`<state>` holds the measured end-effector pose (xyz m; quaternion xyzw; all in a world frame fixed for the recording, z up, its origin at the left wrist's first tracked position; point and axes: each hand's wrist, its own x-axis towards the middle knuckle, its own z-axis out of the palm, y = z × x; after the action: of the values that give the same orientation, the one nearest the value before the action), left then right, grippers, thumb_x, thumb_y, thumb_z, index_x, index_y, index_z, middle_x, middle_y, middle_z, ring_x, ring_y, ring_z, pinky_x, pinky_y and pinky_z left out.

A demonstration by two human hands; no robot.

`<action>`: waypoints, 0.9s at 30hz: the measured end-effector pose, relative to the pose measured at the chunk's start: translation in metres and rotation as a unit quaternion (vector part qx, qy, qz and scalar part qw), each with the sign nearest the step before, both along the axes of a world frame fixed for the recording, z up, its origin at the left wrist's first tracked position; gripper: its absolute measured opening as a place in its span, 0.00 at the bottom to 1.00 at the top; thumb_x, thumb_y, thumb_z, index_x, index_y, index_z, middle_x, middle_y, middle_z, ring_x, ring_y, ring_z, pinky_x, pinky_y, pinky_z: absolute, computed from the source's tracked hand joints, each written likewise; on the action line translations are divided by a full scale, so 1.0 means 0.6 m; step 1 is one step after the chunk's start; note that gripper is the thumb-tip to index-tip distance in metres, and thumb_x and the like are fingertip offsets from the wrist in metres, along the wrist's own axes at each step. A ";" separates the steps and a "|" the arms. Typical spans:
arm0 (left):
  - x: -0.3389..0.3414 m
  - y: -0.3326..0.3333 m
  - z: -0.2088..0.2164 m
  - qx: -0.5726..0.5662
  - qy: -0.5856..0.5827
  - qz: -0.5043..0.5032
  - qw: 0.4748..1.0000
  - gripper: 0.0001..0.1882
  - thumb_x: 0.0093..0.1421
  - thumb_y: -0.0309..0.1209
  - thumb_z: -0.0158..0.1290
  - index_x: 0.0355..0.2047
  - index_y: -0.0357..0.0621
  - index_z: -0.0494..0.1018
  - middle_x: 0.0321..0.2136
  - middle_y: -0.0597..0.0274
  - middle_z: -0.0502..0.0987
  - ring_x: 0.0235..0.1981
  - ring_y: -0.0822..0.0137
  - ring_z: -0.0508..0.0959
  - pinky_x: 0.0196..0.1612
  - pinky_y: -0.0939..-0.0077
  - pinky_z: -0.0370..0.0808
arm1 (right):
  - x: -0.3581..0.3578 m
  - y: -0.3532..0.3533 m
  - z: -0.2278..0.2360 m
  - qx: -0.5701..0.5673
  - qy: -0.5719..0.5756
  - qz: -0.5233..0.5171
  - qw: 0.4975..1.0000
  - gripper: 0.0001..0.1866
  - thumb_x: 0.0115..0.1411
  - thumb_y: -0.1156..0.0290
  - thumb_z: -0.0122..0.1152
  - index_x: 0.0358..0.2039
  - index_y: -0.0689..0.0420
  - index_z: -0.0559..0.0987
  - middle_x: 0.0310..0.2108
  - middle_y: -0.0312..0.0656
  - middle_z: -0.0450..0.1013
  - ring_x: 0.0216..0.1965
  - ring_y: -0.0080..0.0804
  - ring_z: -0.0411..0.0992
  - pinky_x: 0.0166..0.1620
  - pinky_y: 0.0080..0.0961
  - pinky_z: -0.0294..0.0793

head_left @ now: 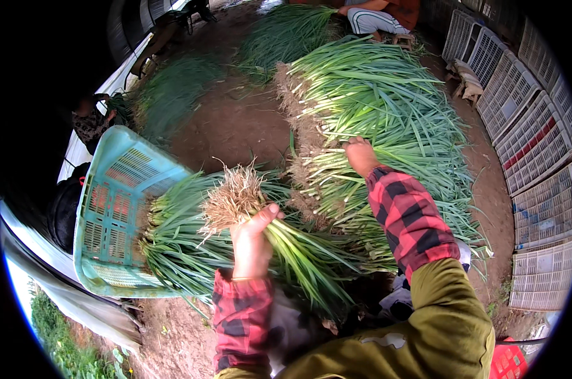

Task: The person gathers green onions from a large pile on the ground, aligns the roots, and places bundles into a light blue plastic basket. The person repeats this process continuously, handling the onions by hand without using any tools.

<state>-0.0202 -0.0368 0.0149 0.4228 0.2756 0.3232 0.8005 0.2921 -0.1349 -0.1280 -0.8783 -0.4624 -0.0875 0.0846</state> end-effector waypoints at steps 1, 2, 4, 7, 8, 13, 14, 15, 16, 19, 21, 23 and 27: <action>0.002 0.002 0.002 -0.008 0.000 -0.003 1.000 0.17 0.49 0.23 0.61 0.38 0.37 0.70 0.25 0.59 0.75 0.24 0.62 0.77 0.29 0.68 0.77 | -0.003 0.003 0.007 0.067 0.014 0.038 0.997 0.11 0.56 0.71 0.56 0.40 0.54 0.78 0.36 0.44 0.75 0.43 0.42 0.72 0.45 0.38 0.71; -0.001 0.008 0.002 -0.005 -0.005 -0.018 1.000 0.17 0.49 0.23 0.61 0.40 0.38 0.70 0.26 0.59 0.75 0.26 0.63 0.77 0.31 0.69 0.77 | -0.025 0.008 0.035 0.133 0.030 0.080 0.988 0.12 0.56 0.71 0.56 0.41 0.54 0.78 0.35 0.44 0.76 0.41 0.41 0.73 0.43 0.37 0.73; -0.005 0.018 -0.003 -0.023 -0.025 -0.021 0.999 0.17 0.49 0.23 0.61 0.40 0.38 0.70 0.27 0.59 0.76 0.27 0.64 0.77 0.32 0.68 0.77 | -0.088 0.010 0.108 0.242 0.094 0.150 0.954 0.12 0.57 0.69 0.58 0.41 0.55 0.78 0.30 0.43 0.76 0.33 0.38 0.75 0.36 0.34 0.74; 0.000 0.017 0.003 -0.030 -0.055 -0.028 0.998 0.16 0.51 0.25 0.60 0.41 0.38 0.71 0.29 0.60 0.76 0.30 0.65 0.76 0.36 0.68 0.76 | -0.214 0.001 0.197 0.396 0.113 0.269 0.871 0.11 0.58 0.67 0.59 0.39 0.58 0.77 0.27 0.41 0.75 0.24 0.37 0.74 0.25 0.29 0.73; 0.001 0.016 0.003 -0.029 -0.062 -0.019 0.997 0.16 0.52 0.26 0.60 0.40 0.38 0.71 0.29 0.59 0.76 0.30 0.64 0.77 0.36 0.69 0.76 | -0.249 -0.005 0.220 0.382 0.096 0.284 0.874 0.11 0.57 0.67 0.59 0.39 0.58 0.77 0.26 0.40 0.74 0.24 0.36 0.74 0.26 0.30 0.72; 0.007 0.004 -0.002 -0.012 -0.077 -0.001 0.997 0.13 0.55 0.27 0.60 0.40 0.37 0.74 0.32 0.58 0.78 0.34 0.64 0.78 0.42 0.68 0.75 | -0.316 -0.032 0.254 0.308 0.049 0.283 0.907 0.17 0.54 0.70 0.63 0.44 0.62 0.77 0.28 0.43 0.75 0.26 0.37 0.75 0.26 0.28 0.74; 0.006 0.002 -0.006 -0.008 -0.074 0.008 0.997 0.13 0.54 0.27 0.60 0.40 0.37 0.74 0.32 0.58 0.78 0.34 0.64 0.78 0.42 0.68 0.75 | -0.322 -0.034 0.251 0.311 0.036 0.283 0.906 0.18 0.53 0.70 0.63 0.44 0.61 0.77 0.28 0.41 0.75 0.26 0.36 0.75 0.26 0.27 0.74; 0.004 0.002 -0.009 -0.004 -0.071 0.019 0.997 0.13 0.54 0.26 0.60 0.39 0.37 0.74 0.32 0.58 0.78 0.34 0.64 0.78 0.42 0.68 0.75 | -0.329 -0.037 0.247 0.315 0.022 0.284 0.905 0.18 0.52 0.71 0.63 0.45 0.61 0.76 0.27 0.40 0.74 0.26 0.35 0.74 0.26 0.27 0.74; 0.001 0.001 -0.011 0.001 -0.067 0.029 0.997 0.13 0.53 0.25 0.60 0.39 0.36 0.74 0.32 0.57 0.78 0.34 0.63 0.78 0.43 0.68 0.75 | -0.336 -0.041 0.244 0.284 0.044 0.279 0.916 0.19 0.52 0.72 0.62 0.46 0.60 0.76 0.32 0.39 0.73 0.32 0.34 0.74 0.29 0.28 0.74; -0.013 -0.009 -0.001 0.027 -0.076 0.010 0.997 0.13 0.51 0.21 0.59 0.38 0.35 0.73 0.32 0.57 0.78 0.35 0.63 0.78 0.44 0.68 0.75 | -0.345 -0.051 0.238 0.297 0.093 0.278 0.909 0.18 0.53 0.68 0.60 0.44 0.61 0.76 0.37 0.39 0.71 0.40 0.36 0.71 0.38 0.30 0.73; -0.022 -0.007 0.008 0.031 -0.077 0.031 0.996 0.14 0.49 0.20 0.59 0.38 0.34 0.71 0.31 0.56 0.77 0.34 0.61 0.78 0.44 0.67 0.77 | -0.352 -0.059 0.189 0.349 0.270 0.297 0.847 0.16 0.63 0.63 0.54 0.43 0.63 0.76 0.40 0.41 0.73 0.45 0.36 0.70 0.48 0.29 0.70; -0.032 -0.008 0.019 0.033 -0.055 0.025 0.998 0.16 0.49 0.20 0.58 0.39 0.34 0.71 0.30 0.56 0.76 0.34 0.60 0.78 0.43 0.67 0.77 | -0.351 -0.092 0.153 0.214 0.683 0.176 0.676 0.20 0.67 0.57 0.48 0.38 0.63 0.77 0.31 0.41 0.74 0.35 0.34 0.73 0.45 0.30 0.71; -0.038 -0.001 0.019 0.021 -0.039 -0.040 0.998 0.18 0.48 0.20 0.58 0.41 0.34 0.69 0.31 0.55 0.76 0.31 0.61 0.78 0.38 0.69 0.78 | -0.256 -0.064 0.050 0.108 0.466 0.123 0.870 0.19 0.65 0.56 0.50 0.29 0.59 0.77 0.21 0.41 0.71 0.21 0.33 0.68 0.33 0.31 0.72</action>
<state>-0.0427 -0.0372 0.0262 0.4374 0.2198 0.3132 0.8138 0.1383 -0.1734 -0.0980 -0.7383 -0.4617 0.2935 0.3944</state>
